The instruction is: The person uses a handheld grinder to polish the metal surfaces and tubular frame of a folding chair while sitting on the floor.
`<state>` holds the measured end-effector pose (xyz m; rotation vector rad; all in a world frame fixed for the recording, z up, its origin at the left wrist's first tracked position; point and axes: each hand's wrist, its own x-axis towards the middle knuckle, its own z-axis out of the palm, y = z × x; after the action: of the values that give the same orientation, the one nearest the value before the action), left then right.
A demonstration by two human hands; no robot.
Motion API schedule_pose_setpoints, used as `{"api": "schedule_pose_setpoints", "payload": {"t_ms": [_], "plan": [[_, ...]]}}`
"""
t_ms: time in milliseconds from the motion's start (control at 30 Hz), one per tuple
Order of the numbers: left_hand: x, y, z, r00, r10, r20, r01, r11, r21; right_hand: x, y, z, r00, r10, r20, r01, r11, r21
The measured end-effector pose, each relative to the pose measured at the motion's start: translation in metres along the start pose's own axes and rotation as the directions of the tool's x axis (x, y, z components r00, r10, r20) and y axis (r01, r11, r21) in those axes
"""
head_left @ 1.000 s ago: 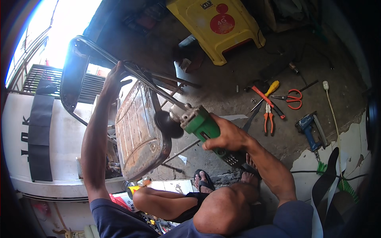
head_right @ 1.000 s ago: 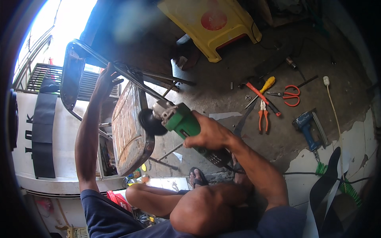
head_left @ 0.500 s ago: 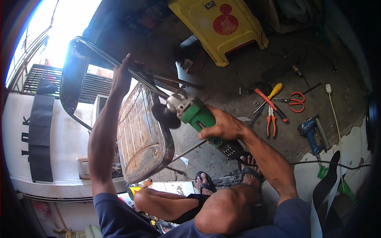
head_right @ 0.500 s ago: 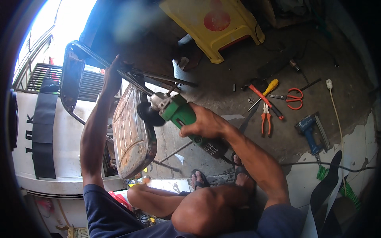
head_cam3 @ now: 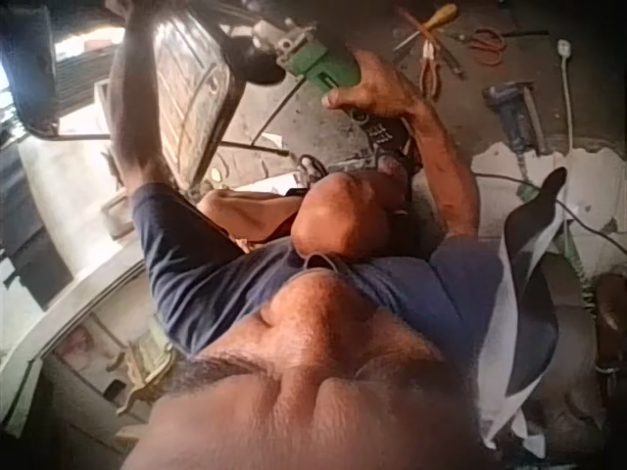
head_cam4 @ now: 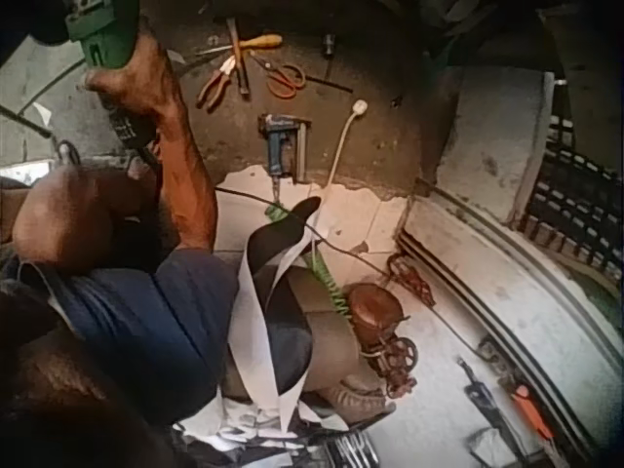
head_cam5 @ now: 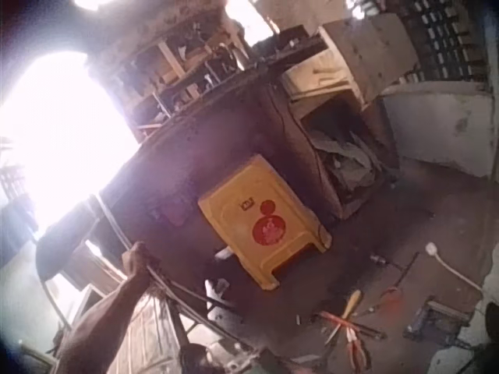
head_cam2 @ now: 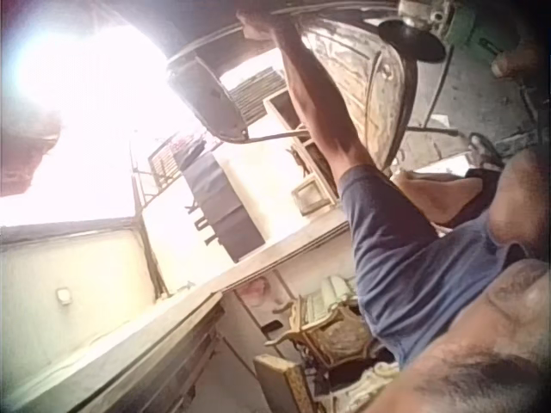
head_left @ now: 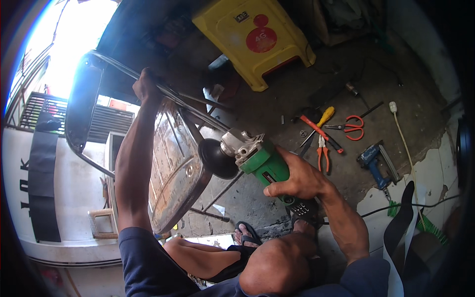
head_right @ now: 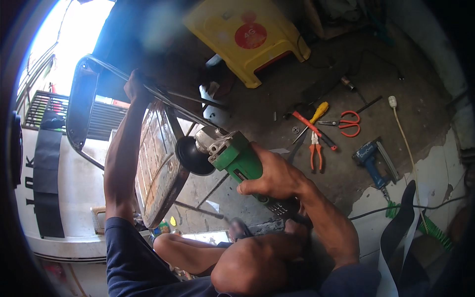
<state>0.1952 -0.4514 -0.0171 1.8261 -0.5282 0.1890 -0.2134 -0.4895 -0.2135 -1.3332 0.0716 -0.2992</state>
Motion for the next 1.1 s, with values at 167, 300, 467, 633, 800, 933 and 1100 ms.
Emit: {"api": "schedule_pose_setpoints", "payload": {"t_ms": [167,300,467,633,800,933,1100], "plan": [[-0.003,0.010,0.010,0.999,-0.010,-0.052,0.015,0.995,0.103,-0.013,-0.010,0.001,0.993,0.008,-0.119,-0.027,0.986,-0.166],[-0.005,0.018,0.006,0.998,-0.013,-0.060,0.018,0.995,0.094,-0.028,-0.013,0.029,0.978,-0.031,-0.206,-0.001,0.988,-0.152],[-0.005,0.023,-0.007,0.993,-0.002,0.115,-0.014,0.991,0.133,-0.056,0.001,0.060,0.970,-0.001,-0.242,-0.058,0.969,-0.239],[0.042,0.004,-0.065,0.872,0.074,0.484,-0.188,0.963,0.191,-0.059,0.022,0.085,0.958,-0.232,-0.167,0.172,0.934,-0.314],[0.033,0.027,-0.069,0.443,0.277,0.852,-0.765,0.612,0.199,-0.051,0.027,0.082,0.916,-0.273,-0.294,0.181,0.935,-0.304],[0.015,0.051,-0.064,0.623,0.046,0.781,-0.320,0.926,0.201,-0.066,0.033,0.081,0.907,-0.347,-0.238,0.237,0.889,-0.393],[0.025,0.041,-0.073,0.550,0.035,0.834,-0.453,0.852,0.262,-0.051,0.036,0.084,0.938,-0.251,-0.237,0.178,0.940,-0.293]]}}
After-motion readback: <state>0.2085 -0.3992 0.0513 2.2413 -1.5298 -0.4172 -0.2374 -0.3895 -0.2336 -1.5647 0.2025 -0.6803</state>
